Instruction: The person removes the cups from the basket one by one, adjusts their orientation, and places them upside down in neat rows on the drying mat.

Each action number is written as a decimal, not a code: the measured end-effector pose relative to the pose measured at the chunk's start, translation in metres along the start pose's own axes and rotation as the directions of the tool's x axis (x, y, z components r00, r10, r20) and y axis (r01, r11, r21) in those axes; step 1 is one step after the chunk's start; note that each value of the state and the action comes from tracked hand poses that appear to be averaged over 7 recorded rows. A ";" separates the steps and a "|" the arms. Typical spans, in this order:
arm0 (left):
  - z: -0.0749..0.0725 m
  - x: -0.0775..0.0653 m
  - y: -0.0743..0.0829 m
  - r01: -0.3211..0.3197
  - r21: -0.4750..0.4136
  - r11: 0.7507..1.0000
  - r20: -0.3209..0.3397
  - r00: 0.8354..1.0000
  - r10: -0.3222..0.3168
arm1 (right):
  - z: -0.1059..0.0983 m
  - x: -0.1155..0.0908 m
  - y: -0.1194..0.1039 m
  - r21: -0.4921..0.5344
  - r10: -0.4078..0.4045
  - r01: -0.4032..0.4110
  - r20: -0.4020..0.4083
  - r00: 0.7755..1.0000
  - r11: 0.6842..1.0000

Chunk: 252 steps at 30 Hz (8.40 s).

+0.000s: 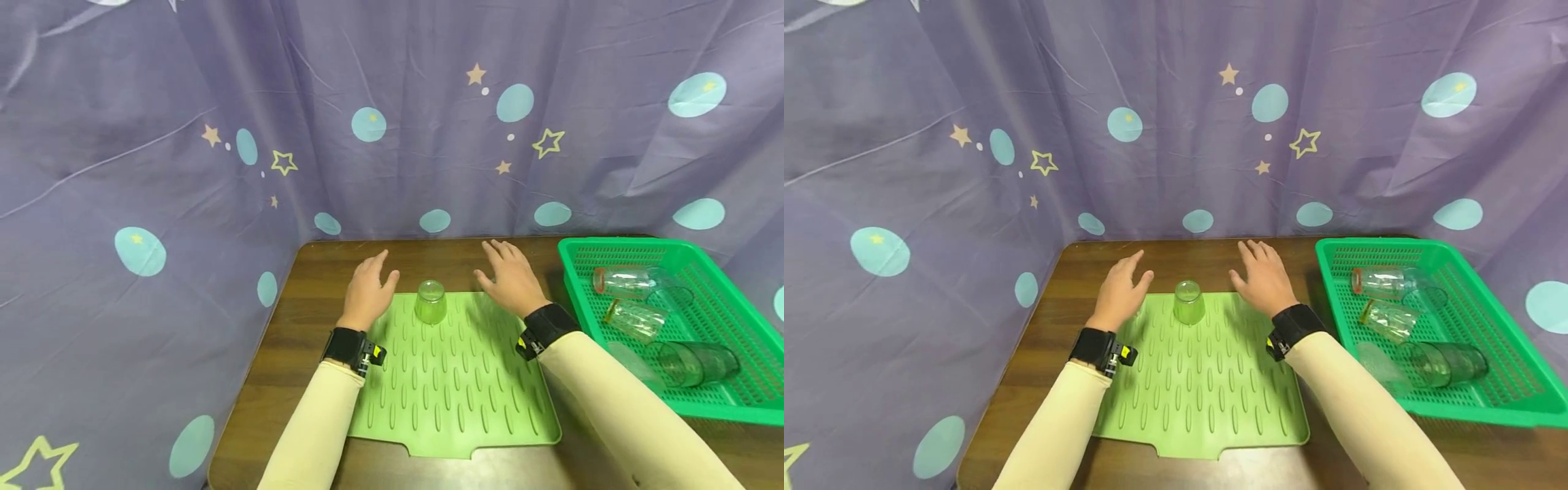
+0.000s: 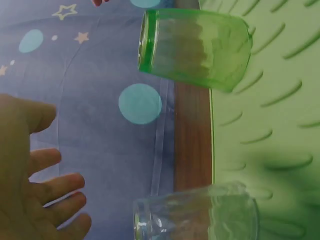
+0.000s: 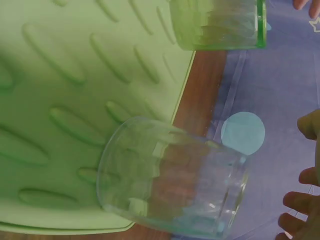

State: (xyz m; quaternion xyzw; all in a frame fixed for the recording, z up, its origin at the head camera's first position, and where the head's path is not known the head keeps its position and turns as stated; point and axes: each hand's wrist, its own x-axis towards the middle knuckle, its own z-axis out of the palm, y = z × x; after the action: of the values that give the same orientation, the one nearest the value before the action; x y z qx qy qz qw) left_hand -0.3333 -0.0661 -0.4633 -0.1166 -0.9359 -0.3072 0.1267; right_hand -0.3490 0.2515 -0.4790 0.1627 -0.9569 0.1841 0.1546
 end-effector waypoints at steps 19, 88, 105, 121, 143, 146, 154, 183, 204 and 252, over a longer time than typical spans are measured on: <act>0.000 -0.004 -0.019 0.034 0.056 0.998 0.068 0.997 -0.038 | 0.004 -0.007 0.003 0.008 0.074 -0.075 0.091 0.993 0.997; 0.021 -0.006 -0.062 0.067 0.101 0.993 0.168 0.982 -0.083 | -0.166 -0.045 0.135 -0.280 0.213 -0.112 0.362 0.907 0.953; 0.015 -0.007 -0.069 0.075 -0.063 0.995 0.042 0.997 -0.072 | -0.121 -0.089 0.177 -0.196 0.182 -0.089 0.534 0.826 0.977; -0.022 -0.026 -0.058 0.044 -0.105 0.994 -0.054 0.997 -0.050 | -0.123 -0.083 0.191 -0.139 0.171 -0.108 0.615 0.770 0.984; -0.013 -0.037 -0.049 0.050 -0.110 0.993 -0.001 0.999 -0.051 | -0.123 -0.090 0.191 -0.142 0.199 -0.142 0.601 0.774 0.980; -0.013 -0.038 -0.049 0.058 -0.112 0.992 0.001 0.998 -0.058 | -0.122 -0.090 0.193 -0.143 0.197 -0.139 0.591 0.782 0.980; -0.010 -0.037 -0.049 0.062 -0.111 0.992 -0.006 0.998 -0.064 | -0.118 -0.091 0.187 -0.174 0.189 -0.111 0.535 0.824 0.978; -0.005 -0.023 -0.045 0.028 -0.084 0.996 0.027 0.999 -0.026 | -0.151 -0.075 0.160 -0.238 0.207 -0.162 0.180 0.962 0.958; -0.016 -0.021 -0.027 -0.027 -0.075 0.997 -0.031 0.999 0.025 | -0.149 -0.038 0.083 0.011 0.111 -0.111 -0.183 0.977 0.994; 0.023 -0.129 -0.067 0.161 -0.361 0.919 -0.076 0.977 -0.201 | -0.007 -0.067 -0.098 0.549 -0.184 0.120 0.063 0.981 0.827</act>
State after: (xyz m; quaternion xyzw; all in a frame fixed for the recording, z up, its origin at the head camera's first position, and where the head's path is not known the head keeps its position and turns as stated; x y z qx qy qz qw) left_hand -0.2355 -0.1229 -0.5572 -0.0329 -0.8639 -0.4863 0.1268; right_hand -0.2506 0.1852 -0.4675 0.2857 -0.8567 0.4250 0.0617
